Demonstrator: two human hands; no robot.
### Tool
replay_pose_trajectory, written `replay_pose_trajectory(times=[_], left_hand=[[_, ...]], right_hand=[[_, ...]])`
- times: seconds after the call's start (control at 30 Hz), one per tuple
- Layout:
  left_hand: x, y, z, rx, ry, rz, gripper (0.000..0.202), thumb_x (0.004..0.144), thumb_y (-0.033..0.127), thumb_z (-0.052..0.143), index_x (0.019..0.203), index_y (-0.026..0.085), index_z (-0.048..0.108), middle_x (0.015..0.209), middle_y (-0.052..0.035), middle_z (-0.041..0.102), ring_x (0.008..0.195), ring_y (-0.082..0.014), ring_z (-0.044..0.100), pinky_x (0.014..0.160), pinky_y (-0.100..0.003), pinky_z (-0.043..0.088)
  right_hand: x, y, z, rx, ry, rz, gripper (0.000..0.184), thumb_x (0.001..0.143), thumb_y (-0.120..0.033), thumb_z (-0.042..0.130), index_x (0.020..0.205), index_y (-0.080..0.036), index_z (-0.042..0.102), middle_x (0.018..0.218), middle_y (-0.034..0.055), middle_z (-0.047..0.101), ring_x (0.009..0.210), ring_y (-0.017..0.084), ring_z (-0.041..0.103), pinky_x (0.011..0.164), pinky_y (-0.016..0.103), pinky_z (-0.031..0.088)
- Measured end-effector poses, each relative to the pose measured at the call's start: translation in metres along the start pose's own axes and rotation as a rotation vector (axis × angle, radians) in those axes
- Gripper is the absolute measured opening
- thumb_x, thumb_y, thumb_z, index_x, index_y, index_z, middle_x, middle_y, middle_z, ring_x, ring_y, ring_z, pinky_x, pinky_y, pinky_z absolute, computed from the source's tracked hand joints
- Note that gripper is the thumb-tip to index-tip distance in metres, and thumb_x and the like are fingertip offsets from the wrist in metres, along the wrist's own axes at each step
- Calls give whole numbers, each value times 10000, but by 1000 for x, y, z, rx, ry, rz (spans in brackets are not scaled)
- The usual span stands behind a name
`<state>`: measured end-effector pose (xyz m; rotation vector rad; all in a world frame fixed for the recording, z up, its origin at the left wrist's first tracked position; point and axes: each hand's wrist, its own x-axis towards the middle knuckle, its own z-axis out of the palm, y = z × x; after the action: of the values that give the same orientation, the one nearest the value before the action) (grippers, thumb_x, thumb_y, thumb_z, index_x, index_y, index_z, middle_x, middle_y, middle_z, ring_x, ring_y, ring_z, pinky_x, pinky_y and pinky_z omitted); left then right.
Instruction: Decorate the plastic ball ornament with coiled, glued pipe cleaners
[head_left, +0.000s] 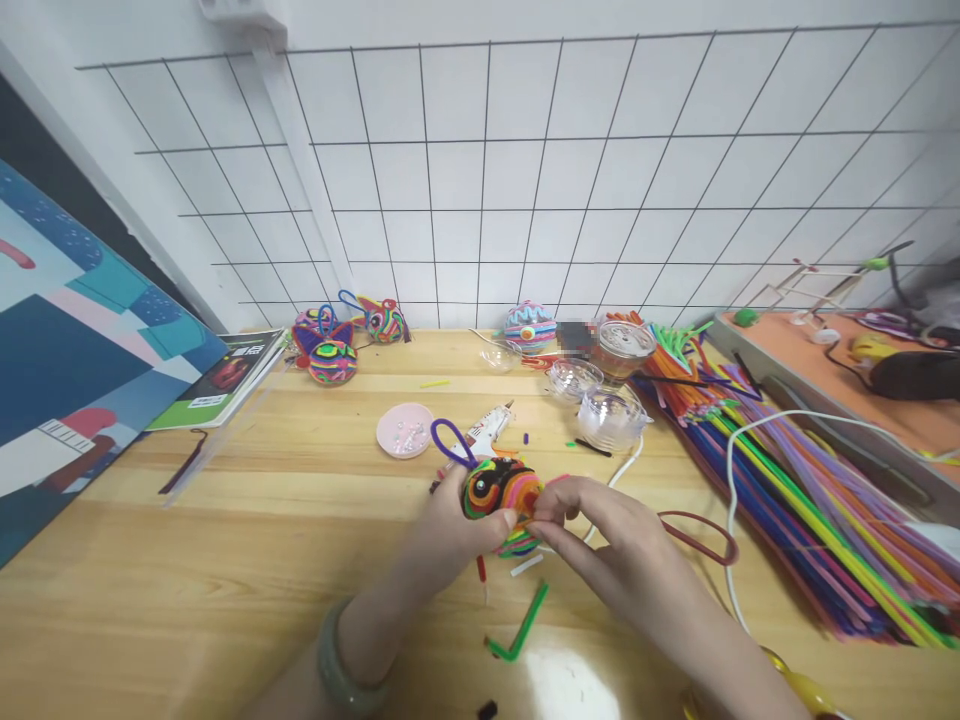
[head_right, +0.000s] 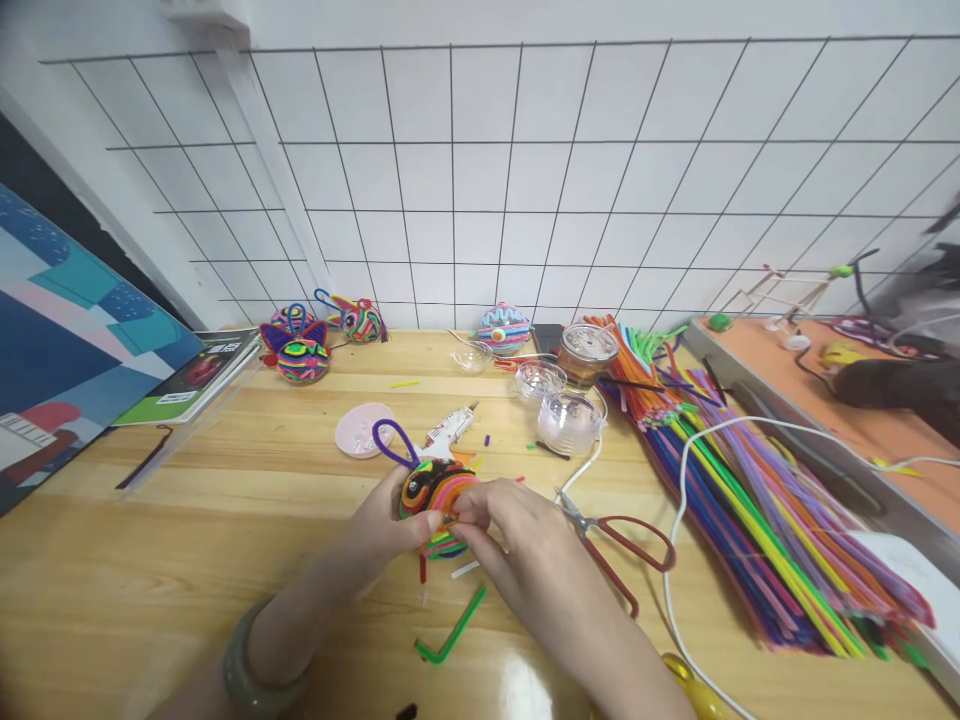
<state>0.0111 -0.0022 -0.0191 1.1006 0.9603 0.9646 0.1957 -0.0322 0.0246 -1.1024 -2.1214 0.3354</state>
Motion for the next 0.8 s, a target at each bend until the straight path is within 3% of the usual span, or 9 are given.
replay_pose_trajectory(times=[0.23, 0.53, 0.8], left_hand=[[0, 5, 1, 63, -10, 1, 453, 704, 274, 731, 1113, 163, 572, 985, -100, 705, 999, -296, 641, 867, -398, 493], [-2, 12, 4, 72, 80, -7, 474, 687, 223, 731, 1129, 166, 569, 1051, -104, 715, 990, -291, 656, 870, -389, 501], [-2, 10, 3, 61, 95, 18, 452, 698, 181, 713, 1126, 177, 570, 1023, -79, 727, 966, -266, 669, 850, -355, 503]], right_hand=[[0, -3, 5, -29, 92, 55, 55, 917, -237, 549, 877, -209, 574, 713, 10, 690, 618, 153, 664, 557, 255, 529], [-1, -5, 11, -159, 241, 9, 155, 964, -331, 495, 926, -197, 562, 701, 18, 717, 583, 144, 689, 526, 232, 547], [-3, -4, 16, -178, 208, 2, 116, 953, -257, 491, 955, -216, 599, 753, 23, 720, 626, 156, 696, 558, 239, 551]])
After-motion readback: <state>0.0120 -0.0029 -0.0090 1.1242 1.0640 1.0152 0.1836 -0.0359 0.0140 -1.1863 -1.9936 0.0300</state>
